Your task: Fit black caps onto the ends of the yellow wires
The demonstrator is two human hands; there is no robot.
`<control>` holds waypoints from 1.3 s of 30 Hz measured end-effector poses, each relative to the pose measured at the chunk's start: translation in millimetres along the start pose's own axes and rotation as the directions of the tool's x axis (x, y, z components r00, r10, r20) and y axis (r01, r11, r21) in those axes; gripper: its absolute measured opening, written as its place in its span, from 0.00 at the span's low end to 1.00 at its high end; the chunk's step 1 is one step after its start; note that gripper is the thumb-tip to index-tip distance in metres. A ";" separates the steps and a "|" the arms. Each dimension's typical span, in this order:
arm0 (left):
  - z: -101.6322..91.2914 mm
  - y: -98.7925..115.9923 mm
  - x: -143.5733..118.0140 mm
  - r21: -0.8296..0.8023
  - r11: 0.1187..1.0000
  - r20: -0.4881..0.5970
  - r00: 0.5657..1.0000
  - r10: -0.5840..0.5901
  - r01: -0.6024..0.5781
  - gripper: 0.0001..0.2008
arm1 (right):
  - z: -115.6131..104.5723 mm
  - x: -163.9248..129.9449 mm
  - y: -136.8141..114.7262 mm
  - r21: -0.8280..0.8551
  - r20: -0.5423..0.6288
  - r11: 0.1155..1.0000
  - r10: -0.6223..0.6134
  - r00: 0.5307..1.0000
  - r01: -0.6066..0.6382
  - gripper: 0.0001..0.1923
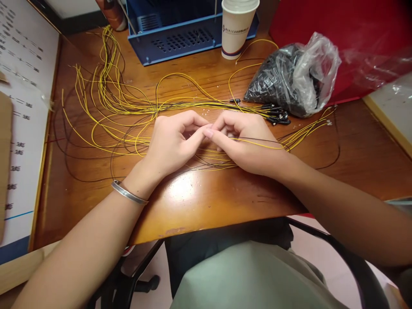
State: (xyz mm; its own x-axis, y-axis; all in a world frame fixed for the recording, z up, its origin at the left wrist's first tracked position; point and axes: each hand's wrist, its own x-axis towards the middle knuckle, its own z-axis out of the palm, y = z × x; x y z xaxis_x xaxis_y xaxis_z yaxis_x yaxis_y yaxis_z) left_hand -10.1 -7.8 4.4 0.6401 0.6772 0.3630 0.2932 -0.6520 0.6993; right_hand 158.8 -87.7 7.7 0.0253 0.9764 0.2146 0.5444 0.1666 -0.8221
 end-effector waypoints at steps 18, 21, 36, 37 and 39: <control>-0.1 5.2 -0.9 -0.079 0.997 -0.147 0.989 -0.026 0.015 0.08 | 3.6 4.0 2.8 0.173 -0.307 0.985 0.076 0.949 -0.023 0.11; -0.7 7.0 -0.8 -0.080 0.996 -0.183 0.982 -0.038 0.023 0.07 | 3.9 3.6 2.9 0.167 -0.324 0.985 0.087 0.942 -0.034 0.08; -2.0 7.1 -0.1 -0.076 0.997 -0.219 0.975 -0.033 0.016 0.06 | 3.0 4.5 1.8 0.213 -0.315 0.974 0.145 0.938 -0.079 0.12; -2.0 7.0 0.0 -0.075 0.997 -0.213 0.976 -0.038 0.022 0.06 | 3.2 4.3 1.4 0.211 -0.315 0.975 0.140 0.939 -0.074 0.12; -1.9 7.0 -0.1 -0.078 0.997 -0.202 0.979 -0.043 0.027 0.06 | 3.5 4.2 0.8 0.203 -0.320 0.977 0.129 0.939 -0.064 0.12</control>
State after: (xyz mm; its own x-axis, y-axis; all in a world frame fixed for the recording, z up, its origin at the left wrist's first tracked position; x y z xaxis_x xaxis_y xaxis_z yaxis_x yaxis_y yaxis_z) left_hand -9.4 -11.8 10.4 0.4705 0.7593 0.4495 0.2541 -0.6044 0.7551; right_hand 156.4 -83.0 6.0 0.3622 0.8937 0.2646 0.3597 0.1279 -0.9243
